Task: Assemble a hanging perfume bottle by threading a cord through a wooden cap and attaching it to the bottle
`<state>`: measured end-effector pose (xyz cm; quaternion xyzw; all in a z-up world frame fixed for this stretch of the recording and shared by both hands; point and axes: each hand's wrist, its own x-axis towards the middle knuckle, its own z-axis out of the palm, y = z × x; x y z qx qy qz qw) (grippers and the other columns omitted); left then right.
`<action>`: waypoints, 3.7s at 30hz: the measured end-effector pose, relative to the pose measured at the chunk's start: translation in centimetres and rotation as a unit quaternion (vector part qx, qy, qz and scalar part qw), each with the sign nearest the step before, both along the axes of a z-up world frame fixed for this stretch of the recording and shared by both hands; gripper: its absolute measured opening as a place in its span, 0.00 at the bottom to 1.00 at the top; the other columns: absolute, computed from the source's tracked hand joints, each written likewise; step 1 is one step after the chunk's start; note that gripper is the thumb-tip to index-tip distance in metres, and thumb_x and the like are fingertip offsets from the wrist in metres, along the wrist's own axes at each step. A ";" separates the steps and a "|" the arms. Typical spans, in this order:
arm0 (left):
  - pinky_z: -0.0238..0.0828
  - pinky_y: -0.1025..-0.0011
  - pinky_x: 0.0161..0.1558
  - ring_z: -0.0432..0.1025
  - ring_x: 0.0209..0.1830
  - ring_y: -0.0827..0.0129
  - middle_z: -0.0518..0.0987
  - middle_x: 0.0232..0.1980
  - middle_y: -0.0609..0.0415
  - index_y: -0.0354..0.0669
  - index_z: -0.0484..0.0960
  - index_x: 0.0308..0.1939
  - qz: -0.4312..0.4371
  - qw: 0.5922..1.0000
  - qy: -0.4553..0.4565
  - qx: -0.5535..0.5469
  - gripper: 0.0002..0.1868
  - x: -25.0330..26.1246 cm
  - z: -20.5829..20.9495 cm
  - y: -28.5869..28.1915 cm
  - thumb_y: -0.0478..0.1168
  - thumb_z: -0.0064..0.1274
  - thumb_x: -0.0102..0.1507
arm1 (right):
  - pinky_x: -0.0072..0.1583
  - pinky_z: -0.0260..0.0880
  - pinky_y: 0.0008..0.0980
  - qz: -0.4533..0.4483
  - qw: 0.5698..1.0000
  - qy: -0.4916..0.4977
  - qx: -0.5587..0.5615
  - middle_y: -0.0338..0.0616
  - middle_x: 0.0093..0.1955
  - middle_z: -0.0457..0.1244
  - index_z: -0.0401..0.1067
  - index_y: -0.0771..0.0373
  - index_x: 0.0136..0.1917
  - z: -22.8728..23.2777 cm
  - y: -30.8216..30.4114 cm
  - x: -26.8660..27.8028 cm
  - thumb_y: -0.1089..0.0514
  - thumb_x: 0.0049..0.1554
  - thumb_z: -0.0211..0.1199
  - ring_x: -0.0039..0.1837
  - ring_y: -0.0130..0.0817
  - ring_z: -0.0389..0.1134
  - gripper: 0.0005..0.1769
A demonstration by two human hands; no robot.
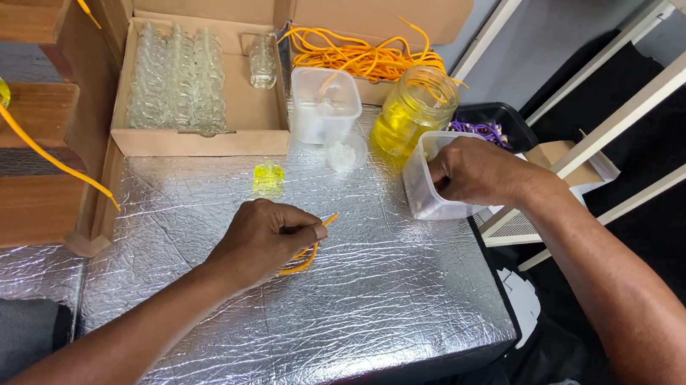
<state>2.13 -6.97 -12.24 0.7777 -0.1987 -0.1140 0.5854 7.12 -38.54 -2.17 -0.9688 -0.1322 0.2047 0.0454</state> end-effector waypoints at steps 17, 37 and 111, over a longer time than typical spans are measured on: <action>0.75 0.66 0.38 0.82 0.33 0.65 0.89 0.32 0.45 0.44 0.93 0.40 -0.005 1.000 -0.002 -0.008 0.09 0.0 0.2 -0.1 0.36 0.59 0.60 | 0.44 0.73 0.37 -0.019 0.989 -0.053 0.135 0.50 0.31 0.73 0.87 0.58 0.46 4.3 0.0 -2.7 0.59 0.51 0.73 0.34 0.38 0.71 0.08; 0.73 0.72 0.33 0.78 0.27 0.75 0.85 0.24 0.54 0.51 0.92 0.33 0.043 0.996 -0.047 -0.066 0.07 0.1 -0.6 0.0 0.38 0.57 0.57 | 0.32 0.70 0.26 0.054 0.835 -0.307 0.453 0.46 0.31 0.69 0.79 0.67 0.48 -8.4 10.8 -6.5 0.64 0.58 0.69 0.29 0.34 0.70 0.05; 0.75 0.68 0.32 0.82 0.29 0.58 0.84 0.27 0.43 0.41 0.90 0.38 0.022 0.995 -0.075 -0.058 0.09 1.6 -3.9 -0.2 0.34 0.56 0.58 | 0.38 0.71 0.34 0.079 0.855 -0.311 0.407 0.47 0.34 0.70 0.80 0.63 0.51 -8.1 11.3 -6.8 0.64 0.61 0.64 0.34 0.41 0.71 0.06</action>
